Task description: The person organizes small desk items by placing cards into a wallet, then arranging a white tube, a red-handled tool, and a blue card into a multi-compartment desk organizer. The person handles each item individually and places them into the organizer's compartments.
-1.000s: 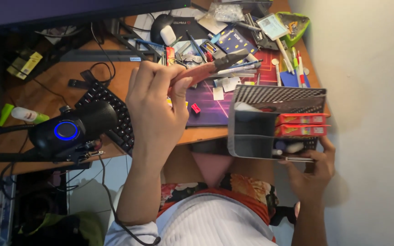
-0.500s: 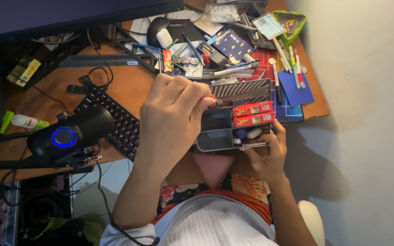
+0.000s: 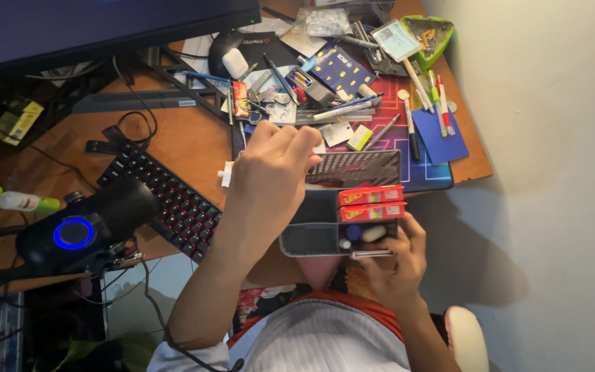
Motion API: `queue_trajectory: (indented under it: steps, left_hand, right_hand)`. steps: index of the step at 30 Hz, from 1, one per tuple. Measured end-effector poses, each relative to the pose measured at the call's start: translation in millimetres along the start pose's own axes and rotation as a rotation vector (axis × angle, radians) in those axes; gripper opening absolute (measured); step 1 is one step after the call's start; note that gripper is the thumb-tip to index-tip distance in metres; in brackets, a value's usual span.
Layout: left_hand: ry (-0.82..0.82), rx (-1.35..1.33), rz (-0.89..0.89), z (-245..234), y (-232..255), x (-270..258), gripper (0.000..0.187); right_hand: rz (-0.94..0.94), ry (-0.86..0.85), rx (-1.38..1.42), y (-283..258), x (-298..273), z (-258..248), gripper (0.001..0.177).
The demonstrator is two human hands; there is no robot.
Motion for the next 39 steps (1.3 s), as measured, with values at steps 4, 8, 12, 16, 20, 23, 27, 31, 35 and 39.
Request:
queue_trajectory:
  steps: [4, 8, 12, 16, 20, 23, 27, 31, 35, 39]
  left_hand:
    - [-0.024, 0.088, 0.026, 19, -4, -2, 0.023]
    - [-0.070, 0.256, -0.025, 29, -25, -5, 0.022]
    - [-0.049, 0.310, -0.068, 35, -38, -3, 0.027]
    - [-0.015, 0.273, -0.146, 44, -61, -8, 0.027]
    - [-0.022, 0.217, -0.169, 36, -57, -7, 0.023]
    - [0.001, 0.188, -0.172, 28, -50, -6, 0.019]
    - [0.095, 0.177, -0.120, 18, -35, -10, 0.029]
    - [0.198, 0.117, -0.004, 0, 2, -9, 0.021]
    - [0.224, -0.736, -0.025, -27, 68, -17, 0.037]
    - [0.124, -1.203, -0.105, -20, 92, -31, 0.060]
  right_hand:
    - [0.017, -0.008, 0.003, -10, 12, 15, 0.025]
    - [0.015, 0.075, -0.077, -13, 19, 22, 0.040]
    - [0.046, 0.071, -0.054, -9, 21, 28, 0.042]
    - [0.045, 0.044, -0.074, 0, 35, 21, 0.043]
    - [0.062, -0.052, -0.098, -4, 47, 22, 0.050]
    - [0.066, -0.112, -0.050, -1, 44, 21, 0.064]
    - [0.089, -0.036, 0.103, -4, 40, 10, 0.070]
    - [0.041, 0.081, 0.159, 1, 36, -2, 0.057]
    - [0.128, 0.385, 0.188, -1, 33, -14, 0.026]
    - [0.173, -0.006, 0.321, 111, -21, -30, 0.043]
Point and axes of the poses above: each hand's wrist, its own x-axis towards the middle knuckle, its own z-axis out of the palm, y = z × x, the point moved 10 cm from there along x, towards the middle knuckle
